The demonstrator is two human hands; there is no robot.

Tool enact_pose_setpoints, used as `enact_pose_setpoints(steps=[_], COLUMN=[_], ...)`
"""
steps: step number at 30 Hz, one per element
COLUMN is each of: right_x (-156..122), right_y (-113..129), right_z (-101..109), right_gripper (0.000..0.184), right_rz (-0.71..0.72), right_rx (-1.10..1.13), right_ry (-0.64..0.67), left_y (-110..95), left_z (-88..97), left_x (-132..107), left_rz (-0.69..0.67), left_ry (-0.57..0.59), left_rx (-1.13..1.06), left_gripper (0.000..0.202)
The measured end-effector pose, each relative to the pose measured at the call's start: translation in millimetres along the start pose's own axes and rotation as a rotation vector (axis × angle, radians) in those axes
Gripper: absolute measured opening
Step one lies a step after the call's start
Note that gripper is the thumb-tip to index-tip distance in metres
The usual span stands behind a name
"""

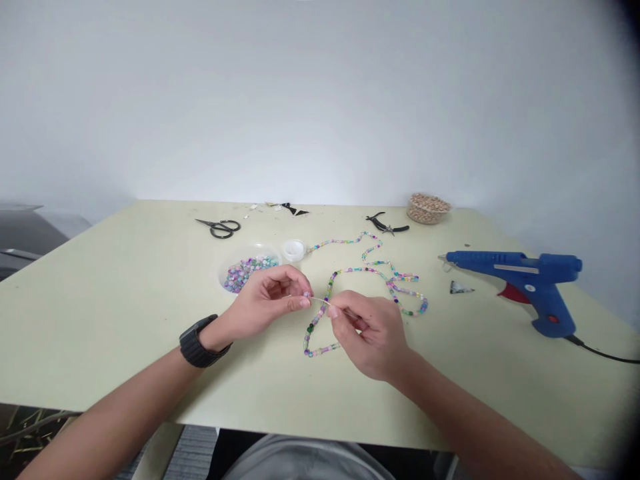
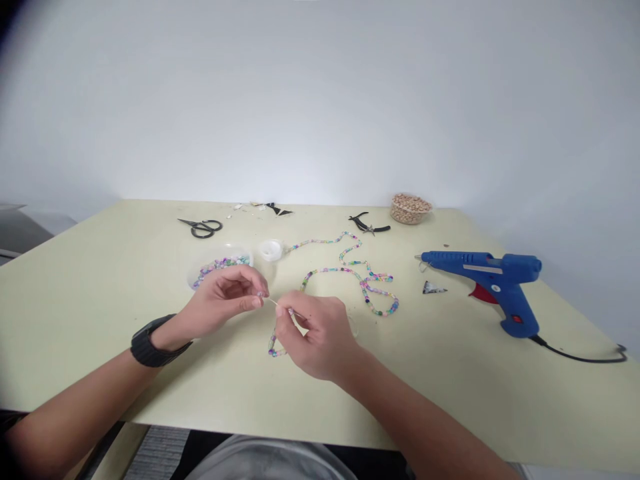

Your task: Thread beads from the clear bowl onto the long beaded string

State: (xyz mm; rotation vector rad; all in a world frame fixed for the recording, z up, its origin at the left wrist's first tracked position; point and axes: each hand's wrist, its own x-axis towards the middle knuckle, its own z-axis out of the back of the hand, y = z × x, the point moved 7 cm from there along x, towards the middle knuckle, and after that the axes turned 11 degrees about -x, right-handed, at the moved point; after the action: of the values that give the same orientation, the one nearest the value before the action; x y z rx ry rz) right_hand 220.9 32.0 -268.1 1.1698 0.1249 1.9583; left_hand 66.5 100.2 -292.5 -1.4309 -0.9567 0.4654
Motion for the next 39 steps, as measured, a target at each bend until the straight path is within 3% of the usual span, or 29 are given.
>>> enact_pose_setpoints(steps=[29,39], right_x=[-5,-7], right_y=[-5,-13], right_z=[-17,-29], right_gripper=[0.017,0.019], right_rz=[-0.051,-0.159], right_rx=[0.046,0.173], right_ry=[0.123,0.263], left_y=[-2,-11], left_z=[-7.9,-6.0], left_x=[-3,-8], left_rz=[-0.026,-0.177], left_ry=[0.032,-0.021], left_rx=[0.082,0.411], left_gripper=[0.012,0.009])
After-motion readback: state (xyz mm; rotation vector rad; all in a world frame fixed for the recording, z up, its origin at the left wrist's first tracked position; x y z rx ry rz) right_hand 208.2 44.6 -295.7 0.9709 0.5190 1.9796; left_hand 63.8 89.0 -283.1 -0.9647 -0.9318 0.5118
